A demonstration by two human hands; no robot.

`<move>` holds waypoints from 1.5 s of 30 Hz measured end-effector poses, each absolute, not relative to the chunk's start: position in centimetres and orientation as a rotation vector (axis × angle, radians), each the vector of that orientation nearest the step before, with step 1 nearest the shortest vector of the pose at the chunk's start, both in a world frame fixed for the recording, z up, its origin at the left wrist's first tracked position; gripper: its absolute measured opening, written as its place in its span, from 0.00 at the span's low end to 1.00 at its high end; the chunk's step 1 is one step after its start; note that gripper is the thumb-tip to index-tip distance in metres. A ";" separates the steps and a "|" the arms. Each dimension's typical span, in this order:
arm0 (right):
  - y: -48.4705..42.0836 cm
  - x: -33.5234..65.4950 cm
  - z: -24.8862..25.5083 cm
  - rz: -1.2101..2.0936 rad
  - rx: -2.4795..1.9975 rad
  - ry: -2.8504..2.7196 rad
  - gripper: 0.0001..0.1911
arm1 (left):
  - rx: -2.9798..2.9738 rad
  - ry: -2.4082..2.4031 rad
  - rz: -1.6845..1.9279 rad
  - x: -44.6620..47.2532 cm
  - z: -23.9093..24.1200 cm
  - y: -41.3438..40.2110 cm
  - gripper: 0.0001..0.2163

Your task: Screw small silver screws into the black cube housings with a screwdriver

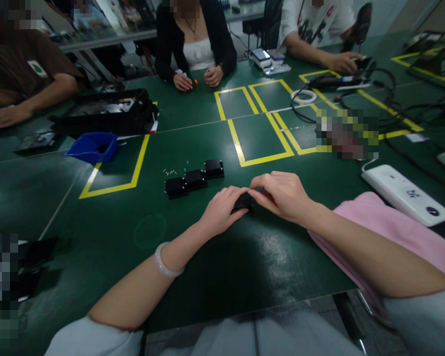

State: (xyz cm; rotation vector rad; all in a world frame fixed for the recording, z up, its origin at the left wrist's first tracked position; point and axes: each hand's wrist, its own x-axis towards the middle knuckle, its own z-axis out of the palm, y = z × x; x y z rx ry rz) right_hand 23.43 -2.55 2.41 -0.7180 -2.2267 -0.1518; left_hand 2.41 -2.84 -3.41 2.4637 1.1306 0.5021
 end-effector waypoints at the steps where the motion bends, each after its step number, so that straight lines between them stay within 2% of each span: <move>1: -2.6 23.4 2.4 -0.145 -0.710 -2.225 0.07 | 2.463 1.133 0.502 2.4 -3.4 -2.8 0.19; 7: -2.6 23.4 2.3 -0.120 -0.681 -2.236 0.08 | 2.463 1.129 0.511 2.4 -3.6 -2.9 0.19; 10: -2.5 23.5 2.3 -0.142 -0.706 -2.239 0.12 | 2.477 1.129 0.508 2.4 -3.7 -2.8 0.20; 17: -2.5 23.4 2.4 -0.130 -0.699 -2.228 0.11 | 2.472 1.136 0.501 2.4 -3.7 -2.8 0.20; 21: -2.5 23.5 2.6 -0.126 -0.718 -2.255 0.15 | 2.474 1.118 0.501 2.4 -3.6 -2.8 0.20; 26: -2.4 23.6 2.4 -0.085 -0.750 -2.224 0.10 | 2.470 1.131 0.493 2.4 -3.4 -2.8 0.20; 33: -2.5 23.7 2.6 -0.096 -0.753 -2.274 0.14 | 2.467 1.122 0.504 2.4 -3.6 -2.8 0.19; 37: -2.3 23.6 2.2 -0.133 -0.769 -2.221 0.10 | 2.464 1.132 0.494 2.4 -3.5 -2.8 0.20; 45: -2.1 23.9 2.2 -0.145 -0.765 -2.235 0.12 | 2.477 1.122 0.497 2.4 -3.4 -2.9 0.20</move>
